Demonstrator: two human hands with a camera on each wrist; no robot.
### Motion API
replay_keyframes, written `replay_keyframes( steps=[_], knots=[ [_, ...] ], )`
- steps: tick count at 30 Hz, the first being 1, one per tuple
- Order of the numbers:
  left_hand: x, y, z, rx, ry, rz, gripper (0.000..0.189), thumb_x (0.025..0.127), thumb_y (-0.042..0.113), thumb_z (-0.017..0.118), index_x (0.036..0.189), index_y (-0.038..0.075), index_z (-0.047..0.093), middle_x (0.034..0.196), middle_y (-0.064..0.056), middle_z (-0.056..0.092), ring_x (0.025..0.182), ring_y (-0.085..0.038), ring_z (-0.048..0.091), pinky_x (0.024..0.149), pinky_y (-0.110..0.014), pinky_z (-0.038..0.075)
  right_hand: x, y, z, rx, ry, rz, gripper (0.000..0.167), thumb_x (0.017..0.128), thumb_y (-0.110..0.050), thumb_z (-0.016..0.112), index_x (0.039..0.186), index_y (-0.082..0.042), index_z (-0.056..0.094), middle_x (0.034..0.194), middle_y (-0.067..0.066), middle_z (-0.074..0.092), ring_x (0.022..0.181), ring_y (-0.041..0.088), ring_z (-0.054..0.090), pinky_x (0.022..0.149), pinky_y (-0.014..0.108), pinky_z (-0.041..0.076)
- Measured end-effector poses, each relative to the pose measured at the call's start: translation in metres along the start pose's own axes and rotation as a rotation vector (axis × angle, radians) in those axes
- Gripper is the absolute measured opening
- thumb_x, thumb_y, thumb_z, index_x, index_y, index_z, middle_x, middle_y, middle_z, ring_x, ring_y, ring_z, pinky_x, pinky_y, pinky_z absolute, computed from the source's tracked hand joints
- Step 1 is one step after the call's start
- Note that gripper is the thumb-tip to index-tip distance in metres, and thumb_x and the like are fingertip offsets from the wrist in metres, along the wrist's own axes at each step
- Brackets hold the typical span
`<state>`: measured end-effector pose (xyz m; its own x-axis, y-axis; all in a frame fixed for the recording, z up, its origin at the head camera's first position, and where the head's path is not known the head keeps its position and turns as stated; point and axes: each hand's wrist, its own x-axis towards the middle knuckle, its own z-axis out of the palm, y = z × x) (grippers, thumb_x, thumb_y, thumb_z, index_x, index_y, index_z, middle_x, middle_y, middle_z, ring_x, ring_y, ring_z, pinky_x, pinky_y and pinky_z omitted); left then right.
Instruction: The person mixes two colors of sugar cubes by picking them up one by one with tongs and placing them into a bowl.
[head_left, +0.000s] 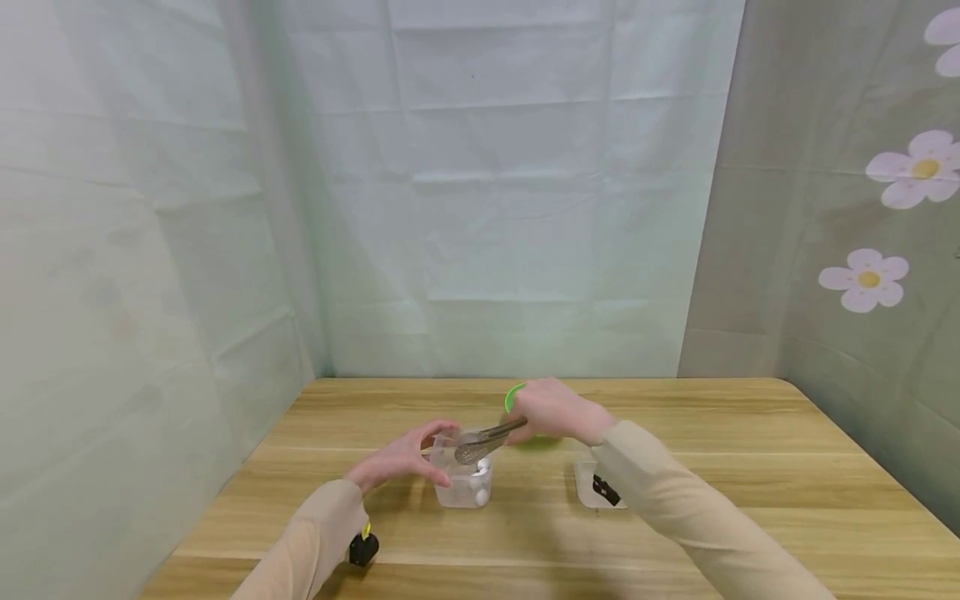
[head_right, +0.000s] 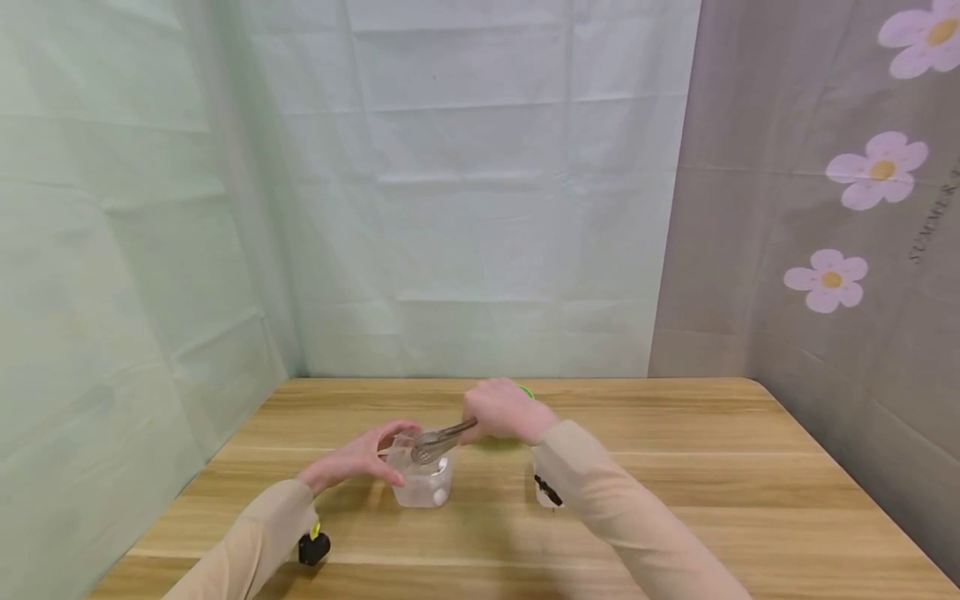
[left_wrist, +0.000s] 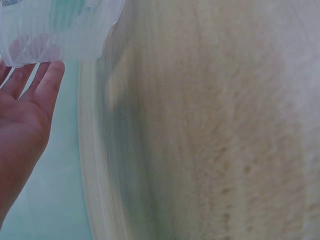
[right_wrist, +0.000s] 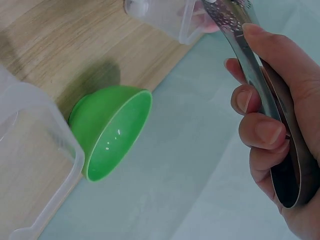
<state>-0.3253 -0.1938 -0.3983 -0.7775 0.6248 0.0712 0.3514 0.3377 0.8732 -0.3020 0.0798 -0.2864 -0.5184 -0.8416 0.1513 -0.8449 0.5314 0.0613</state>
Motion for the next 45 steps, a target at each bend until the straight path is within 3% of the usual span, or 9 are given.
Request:
replay_keyframes(
  steps=[6,15,23,30,39,45],
  knots=[
    [0.0,-0.002,0.0,0.003,0.002,0.008,0.086,0.065,0.02,0.08,0.136,0.002,0.033,0.128,-0.006,0.043,0.119,-0.028,0.035,0.097,-0.049,0.025,-0.011,0.006,-0.001,0.002,0.048,-0.008,0.029,0.076,-0.034,0.072,0.055,-0.019,0.057,0.05,-0.014,0.032,0.048,0.002,0.026,0.042,0.017,0.023],
    [-0.001,-0.002,0.0,0.006,0.007,0.005,0.084,0.066,0.017,0.08,0.135,0.004,0.034,0.13,-0.007,0.042,0.119,-0.028,0.035,0.096,-0.048,0.026,-0.026,0.017,-0.008,0.079,0.066,0.027,0.015,0.077,-0.033,0.07,0.076,-0.018,0.072,0.053,-0.019,0.046,0.045,-0.002,0.031,0.039,0.016,0.028],
    [-0.002,0.0,0.002,0.008,0.007,0.005,0.086,0.067,0.019,0.08,0.136,0.002,0.033,0.13,-0.008,0.041,0.118,-0.028,0.036,0.095,-0.046,0.029,-0.043,0.031,-0.013,0.129,0.099,0.078,0.017,0.078,-0.027,0.07,0.066,-0.017,0.066,0.051,-0.018,0.046,0.042,-0.002,0.027,0.039,0.017,0.022],
    [-0.003,0.002,0.003,0.021,0.013,0.003,0.085,0.065,0.021,0.081,0.135,0.004,0.034,0.13,-0.006,0.041,0.118,-0.027,0.036,0.095,-0.044,0.03,-0.059,0.047,-0.011,0.147,0.126,0.123,0.013,0.079,-0.023,0.071,0.07,-0.014,0.07,0.049,-0.017,0.043,0.041,-0.001,0.024,0.039,0.018,0.021],
    [-0.004,0.002,0.002,0.009,0.013,0.002,0.084,0.066,0.019,0.08,0.135,0.005,0.034,0.13,-0.007,0.04,0.118,-0.028,0.036,0.094,-0.046,0.031,-0.066,0.062,-0.011,0.12,0.121,0.16,0.025,0.079,-0.022,0.071,0.057,-0.019,0.057,0.046,-0.015,0.03,0.041,0.0,0.02,0.039,0.017,0.018],
    [-0.003,0.002,0.002,0.016,0.012,-0.002,0.084,0.066,0.02,0.08,0.135,0.004,0.034,0.13,-0.006,0.04,0.118,-0.028,0.036,0.094,-0.045,0.031,-0.063,0.069,-0.013,0.092,0.125,0.196,0.043,0.078,-0.021,0.071,0.048,-0.018,0.041,0.045,-0.015,0.02,0.042,0.0,0.016,0.04,0.017,0.016]
  ],
)
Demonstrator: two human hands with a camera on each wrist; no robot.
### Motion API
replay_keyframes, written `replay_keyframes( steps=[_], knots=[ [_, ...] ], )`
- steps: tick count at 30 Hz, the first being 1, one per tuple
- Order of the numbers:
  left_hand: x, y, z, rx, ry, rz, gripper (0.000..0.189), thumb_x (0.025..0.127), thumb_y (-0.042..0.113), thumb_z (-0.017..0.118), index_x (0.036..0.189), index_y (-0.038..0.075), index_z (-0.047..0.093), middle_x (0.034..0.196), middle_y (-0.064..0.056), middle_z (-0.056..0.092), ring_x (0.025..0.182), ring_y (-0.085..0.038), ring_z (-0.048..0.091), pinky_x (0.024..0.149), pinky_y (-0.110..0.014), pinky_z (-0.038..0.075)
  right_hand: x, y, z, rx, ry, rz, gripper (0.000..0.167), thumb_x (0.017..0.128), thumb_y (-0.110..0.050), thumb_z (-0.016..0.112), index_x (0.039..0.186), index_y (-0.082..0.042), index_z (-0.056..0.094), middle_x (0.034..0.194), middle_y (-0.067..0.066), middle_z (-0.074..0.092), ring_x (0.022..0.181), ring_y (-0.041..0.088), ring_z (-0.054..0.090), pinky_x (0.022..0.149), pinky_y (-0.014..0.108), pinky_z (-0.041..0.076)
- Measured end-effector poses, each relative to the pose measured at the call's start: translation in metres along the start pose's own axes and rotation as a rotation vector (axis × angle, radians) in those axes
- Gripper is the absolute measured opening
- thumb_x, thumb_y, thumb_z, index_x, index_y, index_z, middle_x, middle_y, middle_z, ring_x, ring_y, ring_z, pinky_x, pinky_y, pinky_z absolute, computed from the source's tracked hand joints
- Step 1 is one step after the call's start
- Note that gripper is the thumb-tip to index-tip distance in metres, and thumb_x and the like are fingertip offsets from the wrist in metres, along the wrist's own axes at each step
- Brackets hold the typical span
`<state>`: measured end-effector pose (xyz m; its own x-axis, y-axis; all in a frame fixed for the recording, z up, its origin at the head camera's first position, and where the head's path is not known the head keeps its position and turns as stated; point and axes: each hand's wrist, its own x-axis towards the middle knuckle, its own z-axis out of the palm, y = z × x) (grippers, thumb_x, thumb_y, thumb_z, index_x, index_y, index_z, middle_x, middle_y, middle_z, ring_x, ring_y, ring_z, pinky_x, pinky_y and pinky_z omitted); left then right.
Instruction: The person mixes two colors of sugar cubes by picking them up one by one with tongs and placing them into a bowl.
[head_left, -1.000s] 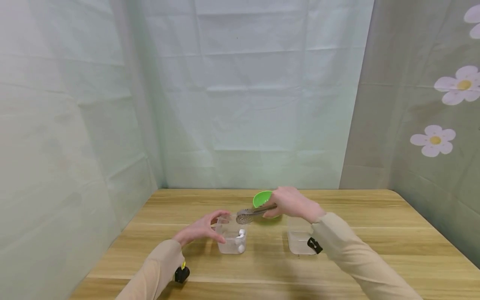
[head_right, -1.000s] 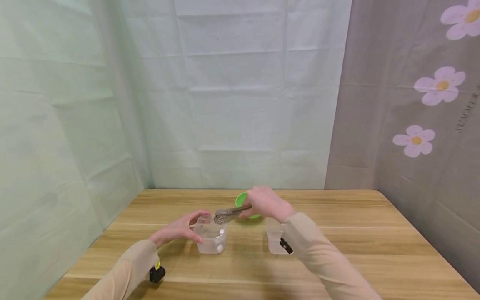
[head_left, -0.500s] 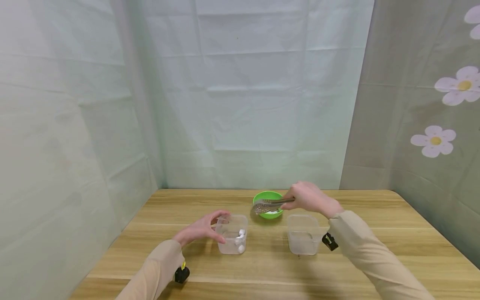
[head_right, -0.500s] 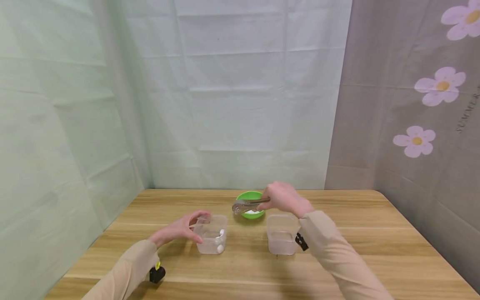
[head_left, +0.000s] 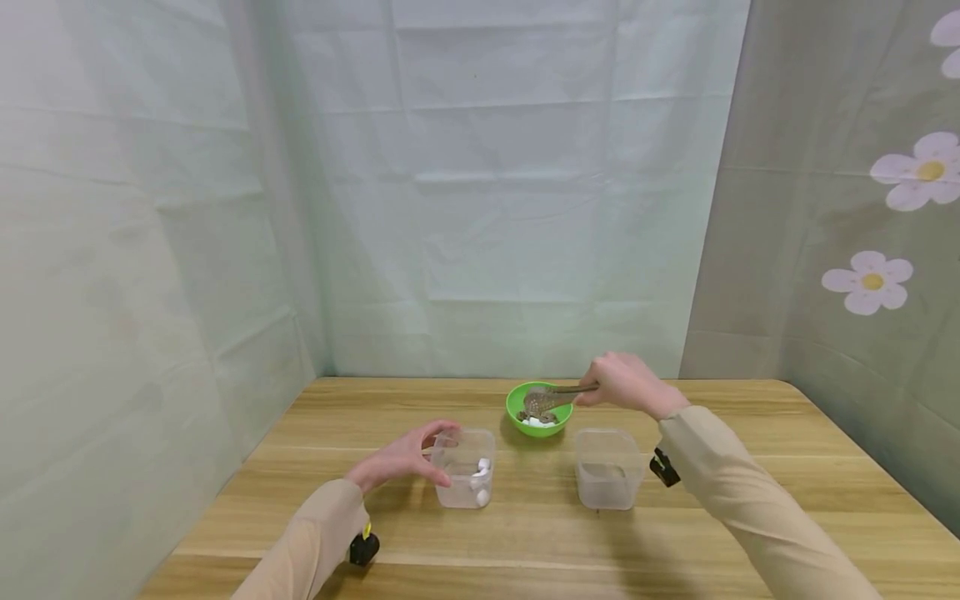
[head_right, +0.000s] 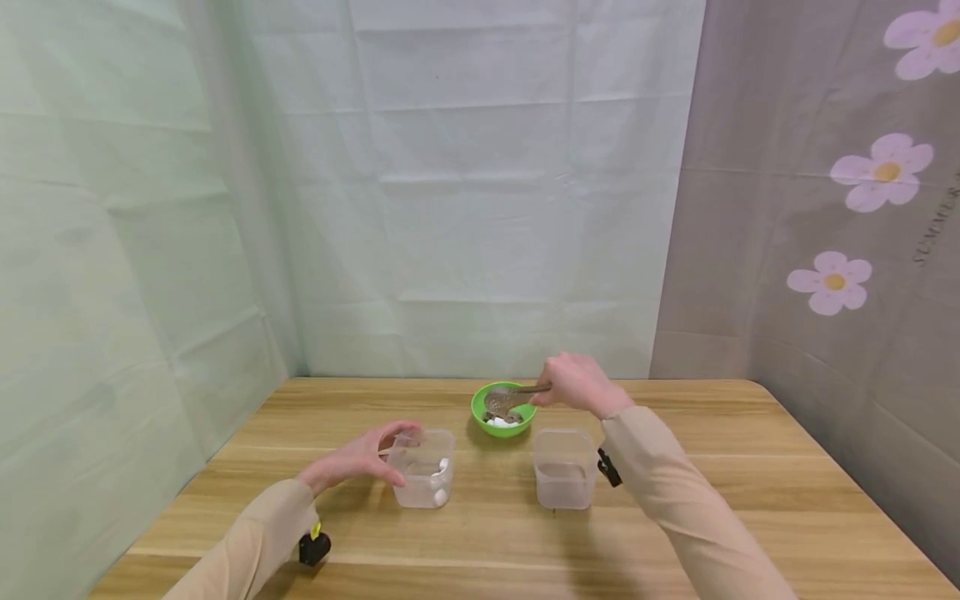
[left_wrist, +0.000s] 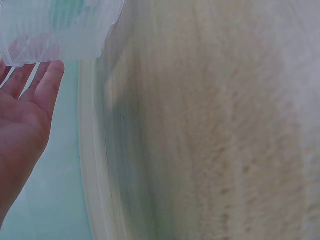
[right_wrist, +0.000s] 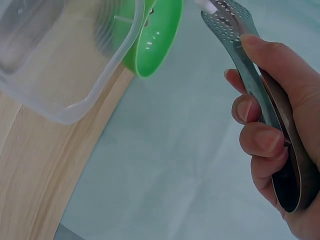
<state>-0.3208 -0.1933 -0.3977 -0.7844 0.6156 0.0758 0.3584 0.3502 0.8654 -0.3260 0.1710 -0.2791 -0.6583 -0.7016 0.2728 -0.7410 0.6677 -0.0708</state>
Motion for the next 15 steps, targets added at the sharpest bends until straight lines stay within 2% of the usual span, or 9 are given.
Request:
replay_keyframes(
  steps=[2,5,15],
  knots=[
    [0.0,0.0,0.0,0.003,0.002,-0.002,0.084,0.066,0.02,0.08,0.135,0.005,0.035,0.13,-0.005,0.041,0.118,-0.027,0.036,0.094,-0.045,0.031,0.002,0.002,-0.001,0.01,-0.012,0.025,0.049,0.078,-0.021,0.071,0.048,-0.018,0.033,0.045,-0.014,0.016,0.042,0.001,0.014,0.041,0.017,0.016],
    [0.0,0.0,0.0,-0.003,0.0,-0.001,0.084,0.066,0.02,0.08,0.135,0.005,0.035,0.13,-0.006,0.04,0.118,-0.028,0.036,0.094,-0.045,0.031,0.006,0.005,-0.001,0.017,-0.03,0.062,0.051,0.077,-0.021,0.072,0.048,-0.019,0.03,0.045,-0.014,0.015,0.042,0.002,0.014,0.041,0.017,0.015],
    [0.001,0.0,0.0,-0.01,-0.005,0.013,0.082,0.068,0.016,0.079,0.135,0.003,0.034,0.131,-0.01,0.039,0.119,-0.031,0.035,0.094,-0.047,0.03,0.011,0.01,0.004,-0.014,-0.073,0.128,0.053,0.076,-0.023,0.072,0.047,-0.019,0.028,0.045,-0.012,0.016,0.042,0.003,0.014,0.04,0.017,0.015]
  ],
)
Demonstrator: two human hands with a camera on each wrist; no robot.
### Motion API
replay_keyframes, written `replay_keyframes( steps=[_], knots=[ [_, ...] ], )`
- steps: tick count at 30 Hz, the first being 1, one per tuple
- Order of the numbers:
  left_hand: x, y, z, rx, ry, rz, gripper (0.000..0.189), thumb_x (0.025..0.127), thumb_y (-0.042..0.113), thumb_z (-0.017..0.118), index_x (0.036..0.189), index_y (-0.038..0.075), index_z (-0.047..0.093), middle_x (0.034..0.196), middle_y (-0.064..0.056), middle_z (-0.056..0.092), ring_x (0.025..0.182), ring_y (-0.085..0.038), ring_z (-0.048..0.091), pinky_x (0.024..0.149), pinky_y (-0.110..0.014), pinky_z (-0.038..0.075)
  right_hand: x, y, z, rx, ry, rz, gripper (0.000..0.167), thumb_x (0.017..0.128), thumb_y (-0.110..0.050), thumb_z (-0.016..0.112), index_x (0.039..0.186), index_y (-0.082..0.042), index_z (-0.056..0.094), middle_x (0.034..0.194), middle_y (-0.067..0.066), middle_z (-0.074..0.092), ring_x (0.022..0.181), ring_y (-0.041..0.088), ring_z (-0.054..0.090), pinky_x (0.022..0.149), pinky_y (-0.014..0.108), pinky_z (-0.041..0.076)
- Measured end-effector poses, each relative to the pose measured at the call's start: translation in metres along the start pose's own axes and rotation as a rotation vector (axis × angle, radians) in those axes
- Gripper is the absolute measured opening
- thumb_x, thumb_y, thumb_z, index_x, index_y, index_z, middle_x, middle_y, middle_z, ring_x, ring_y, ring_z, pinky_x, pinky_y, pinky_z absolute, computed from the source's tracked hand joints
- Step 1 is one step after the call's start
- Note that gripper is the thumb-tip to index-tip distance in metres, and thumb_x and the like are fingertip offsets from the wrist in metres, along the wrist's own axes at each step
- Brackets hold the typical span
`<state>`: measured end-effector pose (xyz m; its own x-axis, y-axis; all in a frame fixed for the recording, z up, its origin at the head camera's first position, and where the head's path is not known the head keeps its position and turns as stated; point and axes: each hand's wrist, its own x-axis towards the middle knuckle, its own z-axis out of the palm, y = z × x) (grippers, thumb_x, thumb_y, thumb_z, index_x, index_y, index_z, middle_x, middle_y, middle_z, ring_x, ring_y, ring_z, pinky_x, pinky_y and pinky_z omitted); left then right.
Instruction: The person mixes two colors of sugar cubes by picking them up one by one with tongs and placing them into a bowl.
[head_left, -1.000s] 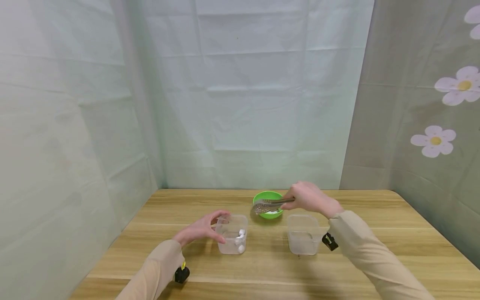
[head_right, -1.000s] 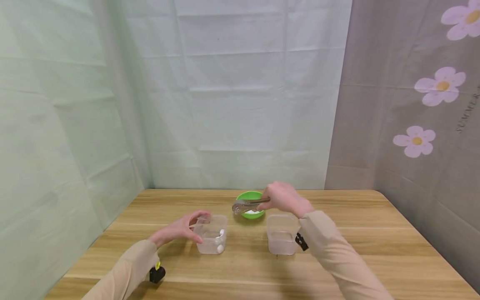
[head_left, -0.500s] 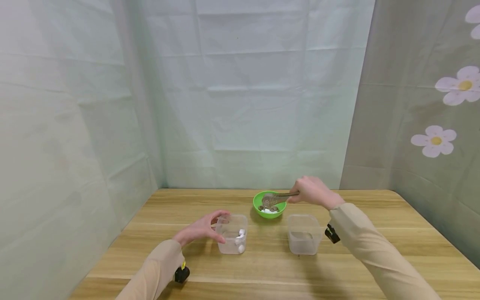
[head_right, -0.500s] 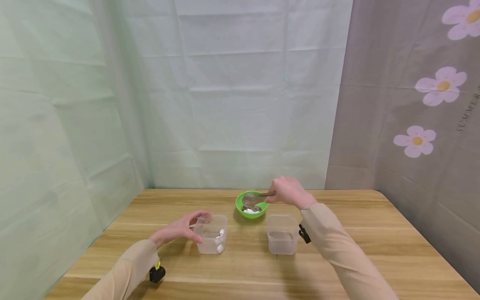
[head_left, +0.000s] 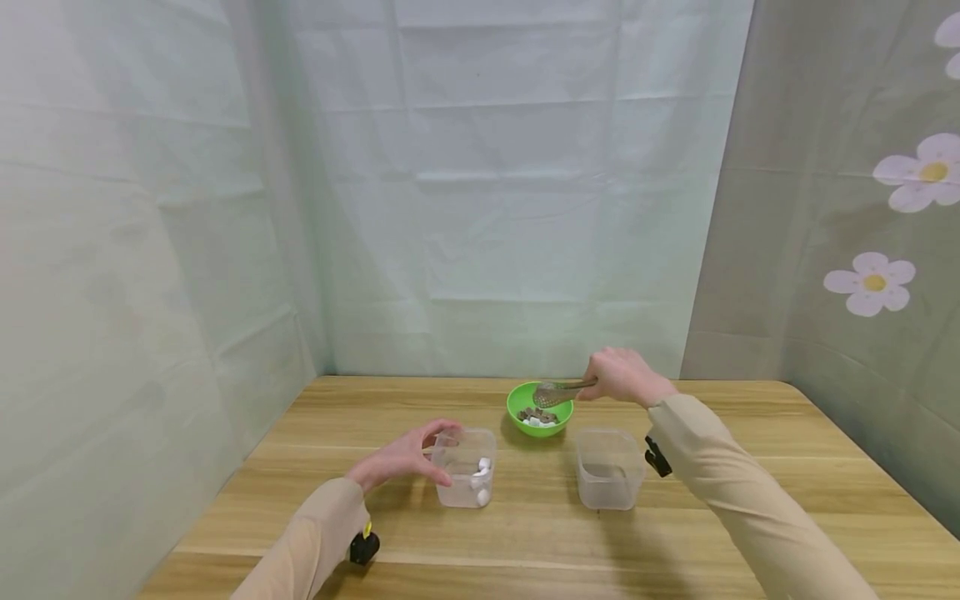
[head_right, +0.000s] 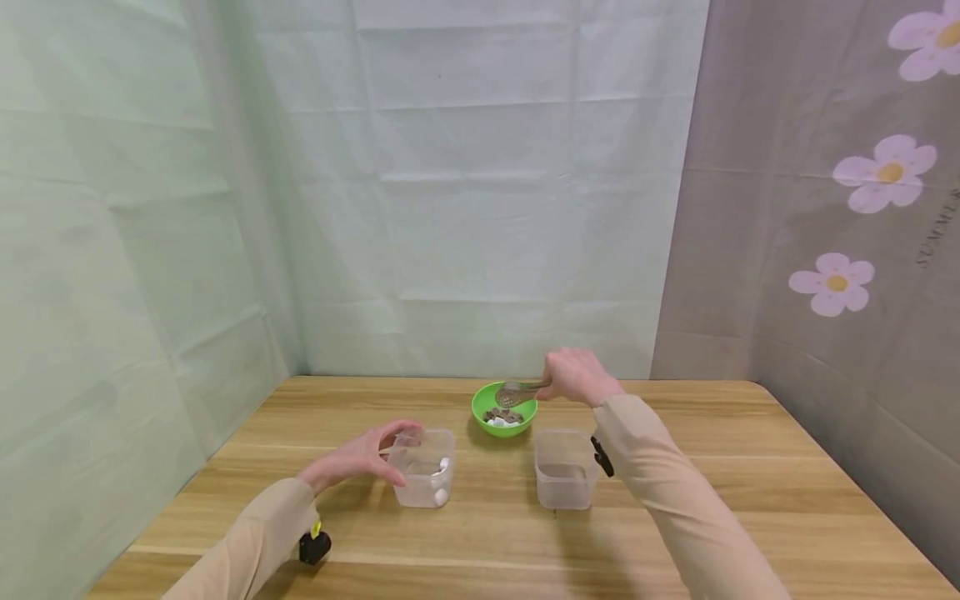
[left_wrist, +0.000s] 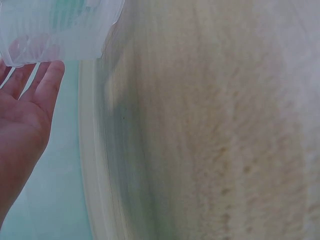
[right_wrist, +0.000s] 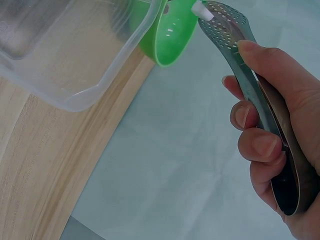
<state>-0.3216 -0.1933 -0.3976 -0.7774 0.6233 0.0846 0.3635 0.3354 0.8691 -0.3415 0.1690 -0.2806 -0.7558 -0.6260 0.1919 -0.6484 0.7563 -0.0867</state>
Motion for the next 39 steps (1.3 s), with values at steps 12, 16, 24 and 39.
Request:
replay_keyframes(
  steps=[12,16,24,39],
  knots=[
    [0.0,0.001,0.001,-0.006,0.0,-0.015,0.083,0.067,0.016,0.079,0.135,0.004,0.034,0.13,-0.006,0.039,0.118,-0.028,0.036,0.093,-0.045,0.031,-0.001,-0.001,0.003,0.0,-0.032,0.013,0.043,0.076,-0.024,0.073,0.046,-0.018,0.042,0.044,-0.013,0.016,0.043,0.003,0.014,0.041,0.018,0.015],
    [0.0,0.0,0.001,-0.004,0.003,-0.013,0.083,0.067,0.018,0.08,0.135,0.004,0.034,0.13,-0.006,0.039,0.118,-0.029,0.035,0.093,-0.046,0.031,0.0,-0.002,0.003,-0.004,-0.029,0.016,0.045,0.076,-0.025,0.072,0.047,-0.018,0.039,0.044,-0.012,0.016,0.043,0.003,0.014,0.041,0.018,0.014],
    [0.0,0.001,0.001,-0.006,0.0,-0.007,0.083,0.066,0.017,0.08,0.134,0.005,0.035,0.13,-0.007,0.04,0.117,-0.028,0.037,0.093,-0.044,0.032,-0.001,-0.005,-0.002,-0.004,-0.013,0.01,0.05,0.076,-0.025,0.072,0.046,-0.018,0.033,0.044,-0.012,0.015,0.042,0.003,0.013,0.04,0.017,0.014],
    [-0.002,0.002,0.001,-0.01,0.002,-0.012,0.082,0.067,0.017,0.08,0.135,0.005,0.035,0.13,-0.007,0.04,0.118,-0.029,0.036,0.093,-0.045,0.031,-0.004,-0.026,-0.01,-0.028,-0.019,-0.058,0.029,0.078,-0.029,0.07,0.055,-0.015,0.059,0.044,-0.011,0.03,0.043,0.004,0.017,0.04,0.019,0.016]
  ],
)
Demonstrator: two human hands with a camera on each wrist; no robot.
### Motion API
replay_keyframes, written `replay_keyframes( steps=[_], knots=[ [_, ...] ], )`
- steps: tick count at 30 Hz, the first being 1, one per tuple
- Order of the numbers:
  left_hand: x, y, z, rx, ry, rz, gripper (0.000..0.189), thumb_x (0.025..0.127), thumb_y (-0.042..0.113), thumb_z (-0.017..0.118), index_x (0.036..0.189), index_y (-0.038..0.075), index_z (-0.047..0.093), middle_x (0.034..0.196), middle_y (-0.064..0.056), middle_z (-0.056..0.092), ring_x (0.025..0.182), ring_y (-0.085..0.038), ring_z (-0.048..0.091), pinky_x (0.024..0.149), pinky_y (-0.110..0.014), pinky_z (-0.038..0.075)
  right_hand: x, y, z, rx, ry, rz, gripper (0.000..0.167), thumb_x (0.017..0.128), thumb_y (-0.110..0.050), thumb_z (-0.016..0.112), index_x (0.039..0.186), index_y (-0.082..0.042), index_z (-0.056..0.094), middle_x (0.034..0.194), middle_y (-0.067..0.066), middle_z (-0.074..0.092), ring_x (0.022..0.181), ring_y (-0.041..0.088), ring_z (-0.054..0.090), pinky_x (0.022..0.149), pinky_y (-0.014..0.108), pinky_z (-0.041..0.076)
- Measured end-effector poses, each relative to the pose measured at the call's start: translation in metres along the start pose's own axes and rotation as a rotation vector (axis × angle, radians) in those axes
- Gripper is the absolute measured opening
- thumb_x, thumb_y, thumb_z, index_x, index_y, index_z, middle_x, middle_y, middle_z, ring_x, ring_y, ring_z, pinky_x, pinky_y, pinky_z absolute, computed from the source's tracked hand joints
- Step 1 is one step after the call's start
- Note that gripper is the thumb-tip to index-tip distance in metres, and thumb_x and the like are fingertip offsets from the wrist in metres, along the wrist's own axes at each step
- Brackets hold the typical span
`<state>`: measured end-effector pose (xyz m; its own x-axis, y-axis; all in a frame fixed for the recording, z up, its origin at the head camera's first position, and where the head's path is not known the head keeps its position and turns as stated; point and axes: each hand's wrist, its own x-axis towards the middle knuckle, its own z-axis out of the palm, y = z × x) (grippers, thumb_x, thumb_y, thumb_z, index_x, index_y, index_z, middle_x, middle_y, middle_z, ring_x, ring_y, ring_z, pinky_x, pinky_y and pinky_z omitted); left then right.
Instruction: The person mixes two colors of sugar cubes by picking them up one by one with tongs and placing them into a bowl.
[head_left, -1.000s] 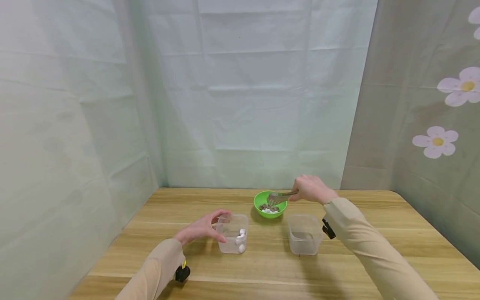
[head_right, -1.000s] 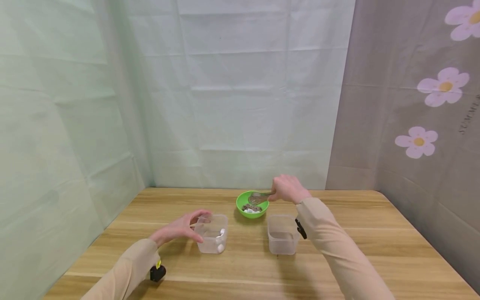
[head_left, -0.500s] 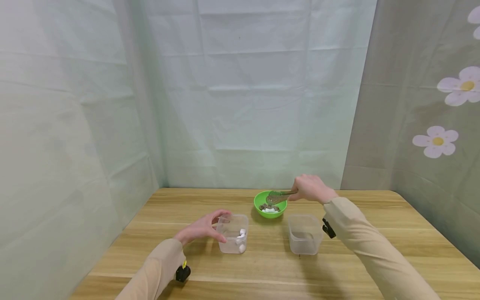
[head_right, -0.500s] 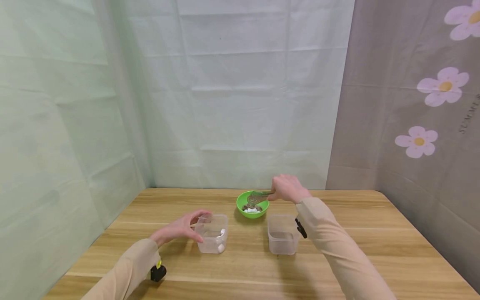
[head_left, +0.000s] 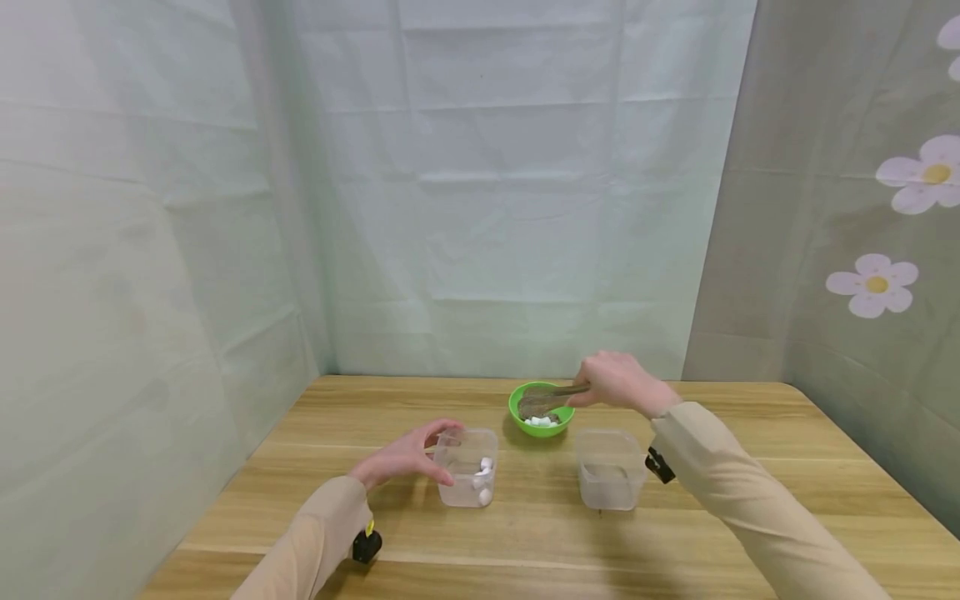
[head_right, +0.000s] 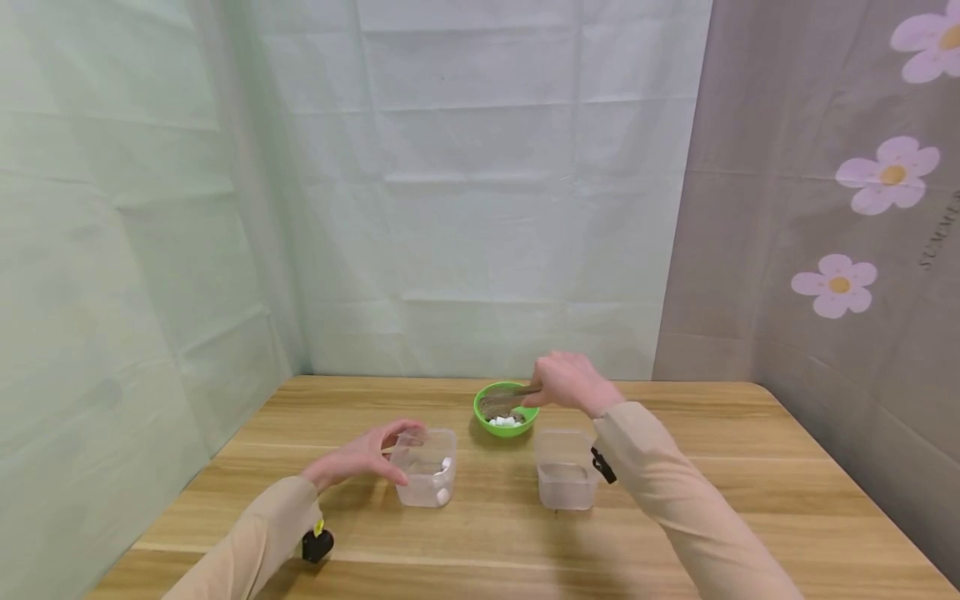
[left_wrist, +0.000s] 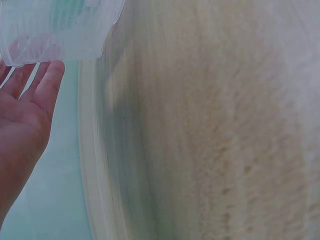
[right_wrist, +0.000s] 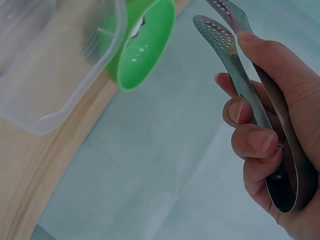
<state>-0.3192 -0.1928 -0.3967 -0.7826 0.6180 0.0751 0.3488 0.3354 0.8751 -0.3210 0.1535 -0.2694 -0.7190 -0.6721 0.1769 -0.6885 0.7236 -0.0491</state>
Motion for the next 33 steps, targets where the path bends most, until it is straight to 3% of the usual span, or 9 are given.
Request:
replay_keyframes(
  steps=[3,10,18,27,33],
  knots=[
    [0.0,0.0,0.0,0.001,-0.003,0.001,0.082,0.067,0.017,0.079,0.135,0.006,0.035,0.13,-0.007,0.04,0.119,-0.029,0.035,0.094,-0.045,0.03,0.001,-0.007,-0.003,-0.018,0.004,-0.022,0.018,0.078,-0.029,0.071,0.068,-0.015,0.07,0.044,-0.011,0.035,0.043,0.003,0.018,0.04,0.019,0.016],
    [0.001,-0.002,-0.001,0.013,-0.006,0.005,0.081,0.069,0.014,0.078,0.136,0.004,0.033,0.132,-0.009,0.039,0.119,-0.031,0.034,0.094,-0.047,0.03,0.003,-0.023,-0.01,-0.035,0.033,-0.106,0.037,0.077,-0.033,0.07,0.052,-0.018,0.047,0.046,-0.013,0.022,0.043,0.001,0.016,0.04,0.016,0.016],
    [0.0,-0.001,0.0,0.011,-0.002,0.004,0.082,0.069,0.011,0.078,0.136,0.003,0.032,0.133,-0.01,0.038,0.121,-0.032,0.032,0.095,-0.05,0.027,0.008,-0.041,-0.016,-0.082,0.035,-0.144,0.022,0.075,-0.037,0.071,0.064,-0.019,0.066,0.05,-0.016,0.045,0.042,0.001,0.031,0.039,0.017,0.029],
    [0.0,-0.003,-0.001,0.032,0.005,-0.009,0.084,0.067,0.02,0.079,0.136,0.005,0.034,0.133,-0.008,0.038,0.123,-0.032,0.03,0.097,-0.051,0.024,0.013,-0.061,-0.011,-0.138,0.001,-0.182,0.02,0.075,-0.037,0.071,0.065,-0.02,0.068,0.049,-0.017,0.043,0.045,0.002,0.031,0.04,0.019,0.029],
    [-0.001,-0.001,0.0,0.02,0.004,-0.004,0.084,0.066,0.021,0.079,0.136,0.007,0.035,0.132,-0.009,0.039,0.12,-0.031,0.033,0.095,-0.049,0.028,0.017,-0.073,-0.005,-0.162,-0.032,-0.179,0.024,0.074,-0.038,0.072,0.06,-0.02,0.064,0.051,-0.016,0.043,0.045,0.003,0.03,0.039,0.018,0.028]
  ],
)
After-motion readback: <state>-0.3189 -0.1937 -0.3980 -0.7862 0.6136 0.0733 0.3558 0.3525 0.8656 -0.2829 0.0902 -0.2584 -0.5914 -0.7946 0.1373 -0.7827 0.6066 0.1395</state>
